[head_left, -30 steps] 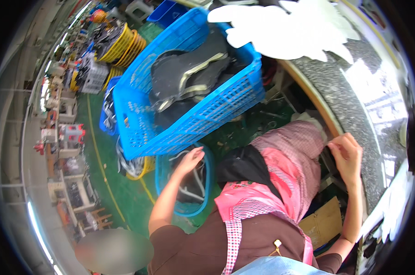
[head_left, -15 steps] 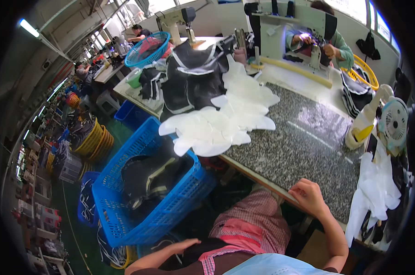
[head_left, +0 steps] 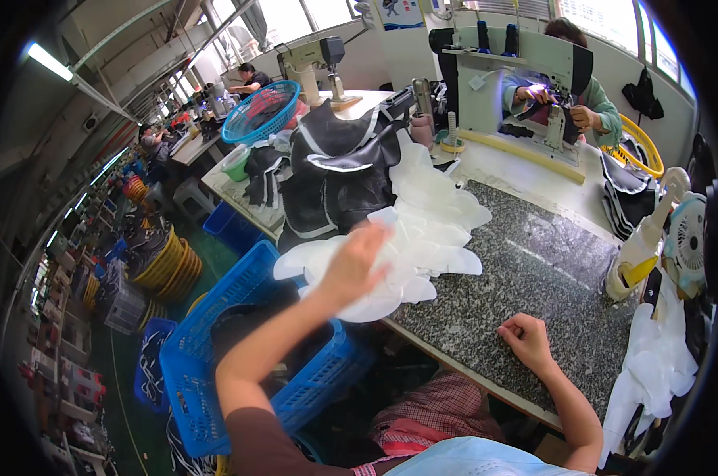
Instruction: The person sets down a phone, fits lining into shoe upper pieces, and attaches padding inserts onto the shoe components by hand, folding and pressing the edges together.
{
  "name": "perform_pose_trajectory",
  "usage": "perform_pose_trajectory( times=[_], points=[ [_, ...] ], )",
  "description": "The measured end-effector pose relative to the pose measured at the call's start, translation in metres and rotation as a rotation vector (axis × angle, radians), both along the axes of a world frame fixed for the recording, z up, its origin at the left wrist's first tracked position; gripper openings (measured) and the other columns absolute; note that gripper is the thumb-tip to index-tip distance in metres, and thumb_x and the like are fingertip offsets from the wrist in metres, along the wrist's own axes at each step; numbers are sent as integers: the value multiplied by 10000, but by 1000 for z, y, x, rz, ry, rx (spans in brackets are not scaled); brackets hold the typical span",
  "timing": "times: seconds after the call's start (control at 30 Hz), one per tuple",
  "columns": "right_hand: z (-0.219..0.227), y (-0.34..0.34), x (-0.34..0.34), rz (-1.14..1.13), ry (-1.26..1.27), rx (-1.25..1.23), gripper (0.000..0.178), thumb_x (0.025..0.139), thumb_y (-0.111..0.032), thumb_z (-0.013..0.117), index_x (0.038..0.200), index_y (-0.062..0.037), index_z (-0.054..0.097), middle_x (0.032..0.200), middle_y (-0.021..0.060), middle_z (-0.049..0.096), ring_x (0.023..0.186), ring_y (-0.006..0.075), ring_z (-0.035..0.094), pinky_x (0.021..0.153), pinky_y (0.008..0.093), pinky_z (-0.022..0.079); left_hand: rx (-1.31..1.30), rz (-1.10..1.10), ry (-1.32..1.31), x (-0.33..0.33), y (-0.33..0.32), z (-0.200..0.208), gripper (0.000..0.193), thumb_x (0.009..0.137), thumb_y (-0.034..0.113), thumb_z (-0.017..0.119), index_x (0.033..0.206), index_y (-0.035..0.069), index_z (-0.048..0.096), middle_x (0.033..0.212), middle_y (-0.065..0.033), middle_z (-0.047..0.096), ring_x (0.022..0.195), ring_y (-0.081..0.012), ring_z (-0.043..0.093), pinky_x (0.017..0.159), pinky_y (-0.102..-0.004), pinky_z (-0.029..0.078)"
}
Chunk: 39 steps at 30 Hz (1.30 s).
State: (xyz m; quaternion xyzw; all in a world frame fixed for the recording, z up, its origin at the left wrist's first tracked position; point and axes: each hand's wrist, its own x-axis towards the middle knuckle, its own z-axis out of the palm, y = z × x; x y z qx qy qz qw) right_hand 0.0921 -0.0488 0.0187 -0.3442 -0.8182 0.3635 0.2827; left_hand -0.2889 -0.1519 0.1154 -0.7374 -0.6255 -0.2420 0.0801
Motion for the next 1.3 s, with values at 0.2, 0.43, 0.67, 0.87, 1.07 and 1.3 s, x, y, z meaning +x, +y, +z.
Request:
perform_pose_trajectory(
  times=[0.2, 0.43, 0.67, 0.87, 1.07, 1.3],
  points=[
    [5, -8, -4, 9, 3, -54, 126, 848, -111, 772, 849, -4, 705, 685, 72, 643, 568, 130, 591, 545, 283, 474, 71, 570, 608, -153, 141, 29, 457, 878, 210, 689, 1325, 232, 597, 1319, -158, 627, 1287, -327, 555, 1051, -557, 430],
    [8, -4, 12, -72, -7, -92, 130, 860, -119, 766, 852, -6, 702, 661, 81, 631, 546, 146, 585, 534, 292, 470, 875, 361, 463, -63, 208, 200, 320, 883, 98, 519, 1087, 254, 710, 874, -5, 706, 776, -264, 705, 629, -408, 545],
    [0, 4, -2, -58, 51, 15, 110, 871, -94, 744, 904, -6, 686, 796, 87, 621, 628, 174, 614, 580, 301, 501, 999, 344, 642, 5, 197, 235, 316, 863, 105, 573, 1078, 277, 727, 833, 32, 677, 745, -186, 687, 572, -327, 523],
    [7, 44, -18, -205, 174, 311, 488, 876, -177, 749, 1300, -58, 538, 1269, 147, 559, 1185, 311, 577, 992, 398, 500, 916, 241, 589, 25, 169, 240, 343, 860, 82, 588, 1104, 273, 736, 878, 35, 706, 783, -199, 700, 593, -344, 537],
    [33, 168, -121, -413, 165, 207, 506, 878, -245, 723, 1305, -31, 556, 1242, 216, 615, 1140, 374, 606, 981, 433, 482, 863, 156, 532, 25, 157, 244, 377, 867, 56, 569, 1122, 282, 729, 942, 16, 725, 818, -230, 709, 631, -373, 553],
    [3, 178, -149, -430, 369, 245, 254, 911, -159, 654, 1127, -26, 670, 917, 232, 691, 859, 396, 676, 785, 440, 513, 651, 878, 505, -147, 87, 289, 430, 851, 98, 525, 1198, 270, 712, 1012, -93, 742, 914, -329, 711, 754, -471, 558]
  ],
)
